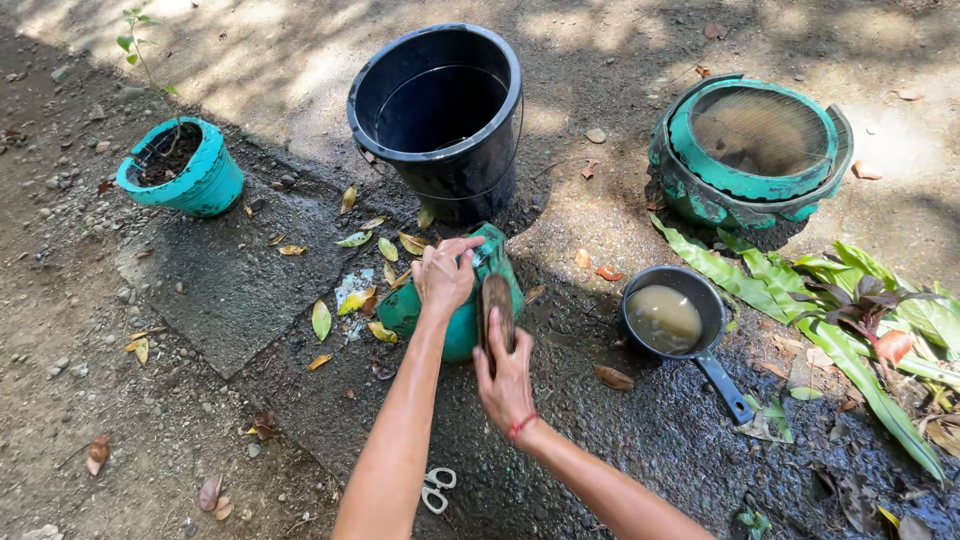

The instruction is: The person scrubs the exterior of a green plant pot using a brush and water from a nearby pan. They repeatedly dip the brush into the water and scrub the pot's surface. After cleaning, they place the brush down and adjust the plant inside the pot.

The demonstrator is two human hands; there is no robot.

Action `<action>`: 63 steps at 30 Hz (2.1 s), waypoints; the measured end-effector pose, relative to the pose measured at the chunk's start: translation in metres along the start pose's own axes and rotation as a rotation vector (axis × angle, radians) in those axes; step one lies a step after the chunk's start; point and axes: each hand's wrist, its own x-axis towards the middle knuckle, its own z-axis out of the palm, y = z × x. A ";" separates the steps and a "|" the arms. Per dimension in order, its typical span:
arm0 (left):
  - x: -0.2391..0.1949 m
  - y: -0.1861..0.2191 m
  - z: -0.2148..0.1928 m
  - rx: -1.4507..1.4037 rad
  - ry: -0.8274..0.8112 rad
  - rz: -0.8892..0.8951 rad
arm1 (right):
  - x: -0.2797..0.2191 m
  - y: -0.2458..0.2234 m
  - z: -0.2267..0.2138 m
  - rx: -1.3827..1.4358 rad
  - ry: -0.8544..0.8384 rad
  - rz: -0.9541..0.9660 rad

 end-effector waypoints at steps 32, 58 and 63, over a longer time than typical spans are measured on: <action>0.051 -0.061 0.026 -0.746 -0.267 -0.395 | 0.017 -0.014 -0.010 -0.135 -0.103 -0.164; 0.026 -0.015 0.004 -0.181 -0.136 -0.386 | -0.006 0.043 0.001 0.099 0.018 0.230; 0.016 -0.015 0.009 -0.173 -0.092 -0.317 | 0.032 0.091 0.000 0.014 -0.024 0.547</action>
